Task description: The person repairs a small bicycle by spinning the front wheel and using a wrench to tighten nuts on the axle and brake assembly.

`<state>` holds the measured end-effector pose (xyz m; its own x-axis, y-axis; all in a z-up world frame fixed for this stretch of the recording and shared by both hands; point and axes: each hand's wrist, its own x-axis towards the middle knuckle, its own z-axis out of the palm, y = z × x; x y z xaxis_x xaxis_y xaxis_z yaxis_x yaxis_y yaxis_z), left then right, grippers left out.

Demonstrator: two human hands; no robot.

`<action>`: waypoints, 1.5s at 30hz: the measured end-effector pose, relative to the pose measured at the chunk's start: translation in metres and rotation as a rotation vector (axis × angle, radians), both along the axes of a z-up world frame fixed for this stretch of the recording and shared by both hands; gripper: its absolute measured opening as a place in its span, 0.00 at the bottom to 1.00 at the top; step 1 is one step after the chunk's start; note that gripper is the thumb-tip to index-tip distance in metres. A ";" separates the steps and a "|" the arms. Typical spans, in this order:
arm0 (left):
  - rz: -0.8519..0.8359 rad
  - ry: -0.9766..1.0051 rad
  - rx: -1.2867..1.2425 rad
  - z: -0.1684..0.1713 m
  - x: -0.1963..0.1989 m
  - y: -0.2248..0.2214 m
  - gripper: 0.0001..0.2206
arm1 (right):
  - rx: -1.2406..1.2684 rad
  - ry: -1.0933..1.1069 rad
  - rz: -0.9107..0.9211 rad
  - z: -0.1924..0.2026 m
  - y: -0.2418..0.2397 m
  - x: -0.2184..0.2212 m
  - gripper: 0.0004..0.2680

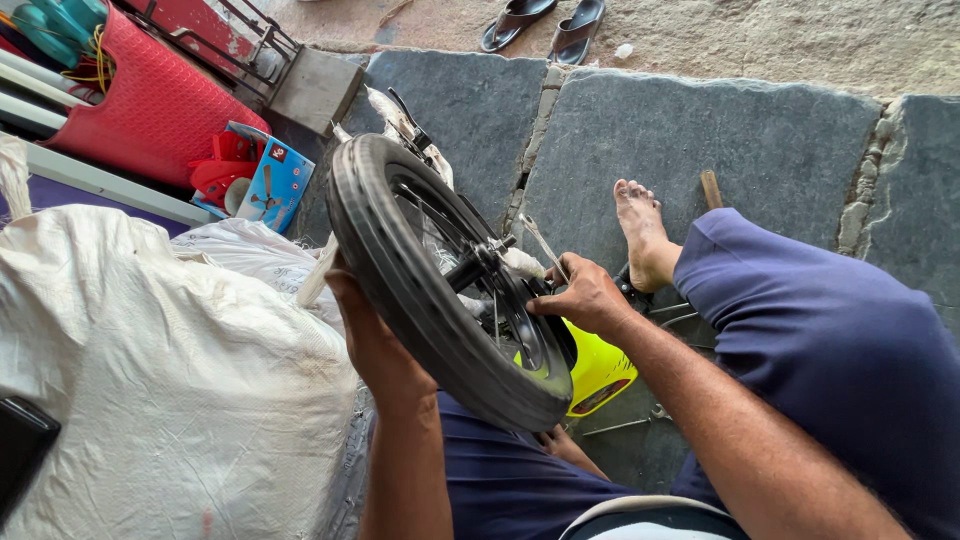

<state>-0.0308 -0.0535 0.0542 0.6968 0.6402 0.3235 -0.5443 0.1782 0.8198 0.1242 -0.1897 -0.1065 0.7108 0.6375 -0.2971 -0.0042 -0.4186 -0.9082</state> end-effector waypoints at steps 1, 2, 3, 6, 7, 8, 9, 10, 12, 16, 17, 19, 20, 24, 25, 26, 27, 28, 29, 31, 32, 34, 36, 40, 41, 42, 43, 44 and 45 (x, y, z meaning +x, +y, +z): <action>-0.140 -0.099 -0.102 0.001 0.001 -0.002 0.25 | -0.004 0.005 -0.002 0.000 0.000 0.001 0.25; -0.130 -0.124 -0.066 -0.002 -0.001 -0.006 0.27 | 0.005 0.005 -0.002 0.000 0.000 0.001 0.25; -0.120 -0.149 -0.030 -0.010 -0.006 -0.015 0.29 | 0.013 0.006 -0.002 -0.001 -0.001 0.001 0.25; 0.167 -0.070 0.473 -0.054 -0.023 -0.040 0.31 | 0.031 0.011 0.006 -0.002 -0.002 0.002 0.25; 0.015 -0.146 0.215 -0.074 -0.034 -0.052 0.30 | 0.037 0.013 0.006 -0.002 -0.002 0.001 0.26; -0.133 -0.220 -0.048 -0.094 -0.046 -0.063 0.32 | 0.035 0.010 0.006 -0.001 -0.002 0.002 0.26; 0.046 0.071 0.354 -0.111 -0.056 -0.064 0.28 | 0.033 0.007 0.006 0.000 -0.003 0.002 0.25; 0.226 0.363 0.751 -0.128 -0.061 -0.061 0.24 | 0.032 0.000 0.002 0.001 -0.003 0.003 0.25; 0.206 0.287 0.075 -0.155 -0.066 -0.048 0.23 | 0.037 -0.013 -0.007 0.001 -0.002 0.004 0.25; 0.360 0.411 -0.251 -0.168 -0.086 -0.031 0.29 | 0.059 -0.010 -0.006 -0.004 -0.004 0.002 0.26; 0.336 0.383 -0.205 -0.165 -0.090 -0.032 0.28 | 0.049 -0.009 -0.001 -0.003 -0.003 0.000 0.26; 0.280 0.322 -0.097 -0.154 -0.092 -0.031 0.28 | 0.042 -0.012 -0.004 -0.001 -0.001 0.001 0.25; 0.291 0.328 -0.084 -0.150 -0.092 -0.034 0.29 | 0.038 -0.018 -0.006 -0.001 -0.001 0.000 0.25; 0.280 0.346 -0.024 -0.142 -0.095 -0.047 0.30 | 0.048 -0.007 -0.011 -0.002 -0.002 -0.002 0.25; 0.265 0.350 -0.009 -0.141 -0.097 -0.050 0.30 | 0.055 0.006 -0.009 -0.002 -0.002 -0.003 0.26; 0.255 0.376 0.020 -0.140 -0.099 -0.054 0.30 | 0.056 0.015 -0.011 -0.002 -0.002 -0.004 0.26; 0.246 0.403 0.049 -0.139 -0.102 -0.058 0.30 | 0.057 0.024 -0.013 -0.001 -0.002 -0.004 0.26; 0.236 0.429 0.079 -0.136 -0.103 -0.060 0.30 | 0.059 0.034 -0.015 0.000 -0.002 -0.004 0.25; 0.236 0.412 0.150 -0.132 -0.103 -0.063 0.30 | 0.060 0.015 -0.013 0.000 -0.001 -0.003 0.26; 0.229 0.384 0.293 -0.121 -0.099 -0.066 0.30 | 0.059 -0.016 -0.014 0.001 -0.001 -0.003 0.26; 0.253 0.355 0.339 -0.113 -0.097 -0.066 0.29 | 0.049 0.002 -0.014 0.000 -0.002 -0.004 0.26; 0.303 0.295 0.429 -0.091 -0.085 -0.059 0.29 | 0.029 0.035 -0.012 0.000 -0.001 -0.005 0.27; 0.319 0.145 0.451 -0.064 -0.070 -0.048 0.29 | 0.027 0.041 -0.009 0.001 -0.001 -0.006 0.27; 0.166 0.019 0.282 -0.029 -0.052 -0.044 0.35 | 0.031 0.023 -0.009 0.004 -0.001 -0.007 0.27; 0.092 -0.045 0.186 -0.030 -0.050 -0.047 0.36 | 0.038 0.021 -0.011 0.005 0.000 -0.006 0.27; 0.015 -0.105 0.088 -0.036 -0.050 -0.052 0.38 | 0.043 0.022 -0.015 0.005 -0.001 -0.006 0.26; 0.037 -0.085 0.082 -0.047 -0.051 -0.057 0.38 | 0.049 0.023 -0.020 0.005 -0.001 -0.005 0.26; 0.059 -0.062 0.076 -0.061 -0.054 -0.061 0.38 | 0.048 0.026 -0.020 0.003 -0.002 -0.005 0.26; 0.081 -0.038 0.070 -0.079 -0.060 -0.065 0.39 | 0.048 0.028 -0.020 0.002 -0.002 -0.006 0.26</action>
<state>-0.0904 -0.1181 -0.0250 0.6300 0.6687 0.3949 -0.5858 0.0753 0.8070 0.1186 -0.1918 -0.1046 0.7151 0.6375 -0.2866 -0.0379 -0.3741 -0.9266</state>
